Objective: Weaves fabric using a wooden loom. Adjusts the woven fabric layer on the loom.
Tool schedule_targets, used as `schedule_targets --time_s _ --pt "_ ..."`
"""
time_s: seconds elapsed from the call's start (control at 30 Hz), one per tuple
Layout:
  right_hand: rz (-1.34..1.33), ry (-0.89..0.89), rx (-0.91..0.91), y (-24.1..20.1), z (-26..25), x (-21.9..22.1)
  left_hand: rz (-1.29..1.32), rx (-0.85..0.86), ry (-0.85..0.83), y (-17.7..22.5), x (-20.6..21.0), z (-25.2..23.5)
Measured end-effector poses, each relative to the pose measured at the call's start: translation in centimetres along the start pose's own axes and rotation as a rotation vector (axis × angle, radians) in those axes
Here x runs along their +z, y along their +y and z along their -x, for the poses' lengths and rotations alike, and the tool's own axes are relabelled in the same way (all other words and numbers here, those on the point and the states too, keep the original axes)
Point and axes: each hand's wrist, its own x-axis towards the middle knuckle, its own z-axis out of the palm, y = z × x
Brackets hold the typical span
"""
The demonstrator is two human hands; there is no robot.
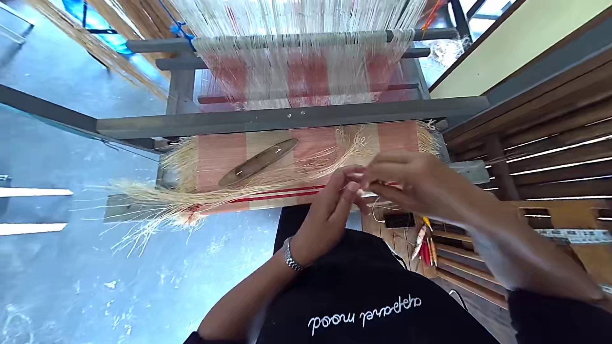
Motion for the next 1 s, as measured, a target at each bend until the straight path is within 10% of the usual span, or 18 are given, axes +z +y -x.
schedule_targets --time_s 0.43,1.0 --pt "-1.155 0.321 0.337 3.7 -1.0 6.6 0.216 -0.051 0.435 -2.4 -1.1 0.0" --pt "-1.082 0.417 0.313 3.3 -3.3 8.6 0.057 0.054 0.427 -2.9 -1.1 1.1"
